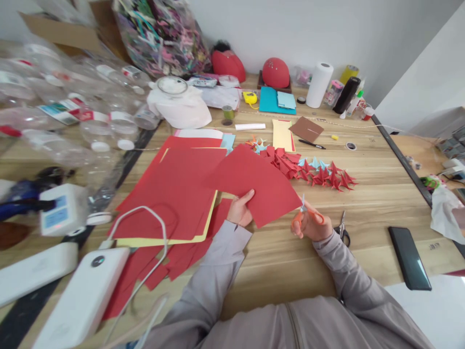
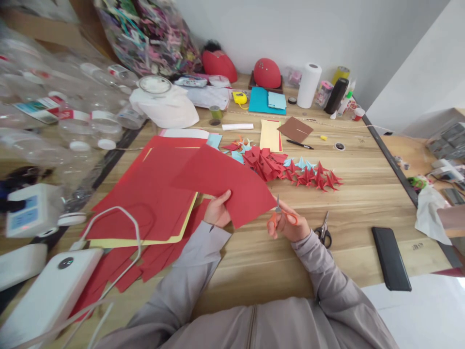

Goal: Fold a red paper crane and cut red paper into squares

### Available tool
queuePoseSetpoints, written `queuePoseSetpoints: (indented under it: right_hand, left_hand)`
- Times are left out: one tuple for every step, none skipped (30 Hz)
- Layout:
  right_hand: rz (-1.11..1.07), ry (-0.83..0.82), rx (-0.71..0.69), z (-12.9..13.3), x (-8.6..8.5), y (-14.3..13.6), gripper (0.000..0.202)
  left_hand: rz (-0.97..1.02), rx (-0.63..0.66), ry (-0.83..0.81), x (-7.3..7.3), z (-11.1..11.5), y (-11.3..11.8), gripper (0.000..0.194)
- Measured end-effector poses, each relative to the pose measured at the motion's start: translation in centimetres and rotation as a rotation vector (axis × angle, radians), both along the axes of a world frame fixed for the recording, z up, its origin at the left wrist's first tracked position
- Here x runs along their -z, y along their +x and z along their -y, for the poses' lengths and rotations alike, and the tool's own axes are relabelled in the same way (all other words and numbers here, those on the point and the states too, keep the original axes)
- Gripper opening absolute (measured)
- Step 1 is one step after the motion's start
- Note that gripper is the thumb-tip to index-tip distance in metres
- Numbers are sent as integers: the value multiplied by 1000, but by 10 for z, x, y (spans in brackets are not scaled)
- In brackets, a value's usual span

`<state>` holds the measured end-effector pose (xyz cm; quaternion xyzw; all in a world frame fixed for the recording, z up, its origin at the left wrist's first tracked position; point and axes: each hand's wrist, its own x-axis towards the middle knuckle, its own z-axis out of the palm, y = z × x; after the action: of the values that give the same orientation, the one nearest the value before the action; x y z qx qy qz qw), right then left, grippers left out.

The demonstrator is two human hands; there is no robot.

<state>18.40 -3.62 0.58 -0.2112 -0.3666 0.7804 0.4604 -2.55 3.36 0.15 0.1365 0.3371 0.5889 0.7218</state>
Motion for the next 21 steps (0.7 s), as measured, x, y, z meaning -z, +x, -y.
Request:
queuePoseSetpoints:
  right_hand:
    - [-2, 6, -5, 0, 0, 0, 87]
    - [-7, 15, -10, 0, 0, -1, 86]
    - [-13, 27, -14, 0, 0, -1, 84]
    - [-17, 38, -19, 0, 0, -2, 83]
    - [-17, 45, -21, 0, 0, -2, 82]
    - [-11, 47, -20, -1, 0, -2, 81]
    - [-3, 43, -18, -1, 0, -2, 80]
    - [5, 38, -16, -1, 1, -2, 80]
    - [12, 31, -13, -1, 1, -3, 80]
    - [15, 25, -10, -1, 1, -3, 79]
    - [14, 24, -8, -1, 2, -3, 78]
    - [10, 26, -9, -1, 2, -3, 76]
    - [7, 30, -8, -1, 3, -3, 76]
    - [9, 31, -6, -1, 3, -3, 75]
    - [16, 30, -3, -1, 3, -3, 76]
    - [26, 25, 1, -1, 3, -4, 77]
    - [37, 19, 7, -1, 3, -4, 78]
    - [46, 12, 12, -1, 4, -4, 78]
    - [51, 6, 16, -1, 4, -4, 77]
    - [49, 0, 16, 0, 5, -4, 76]
    - [42, -7, 10, 0, 6, -4, 73]
  left_hand:
    - [7, -2, -9, 1, 0, 1, 42]
    - [12, -1, -14, 1, 0, 2, 42]
    - [14, 0, -15, 2, 0, 4, 42]
    - [15, 2, -15, 2, 0, 5, 42]
    - [14, 3, -16, 1, 0, 6, 43]
    - [11, 4, -19, 1, 0, 7, 43]
    - [7, 3, -24, 1, 0, 8, 43]
    - [0, 2, -29, 0, 1, 9, 43]
    - [-10, -4, -33, 0, 1, 10, 43]
    - [-21, -13, -34, -1, 1, 11, 44]
    - [-31, -26, -31, -1, 1, 12, 45]
    - [-40, -40, -24, -2, 1, 12, 46]
    - [-46, -57, -17, -2, 1, 13, 46]
    - [-50, -72, -9, -3, 1, 14, 47]
    - [-53, -85, -2, -3, 1, 15, 47]
    - [-58, -98, 3, -3, 0, 16, 46]
    - [-65, -114, 4, -3, 0, 17, 46]
    - [-75, -132, 5, -3, -1, 18, 46]
    - [-89, -156, 6, -2, -2, 18, 45]
    - [-108, -186, 9, -1, -2, 19, 45]
    - [-131, -223, 14, 0, -3, 20, 45]
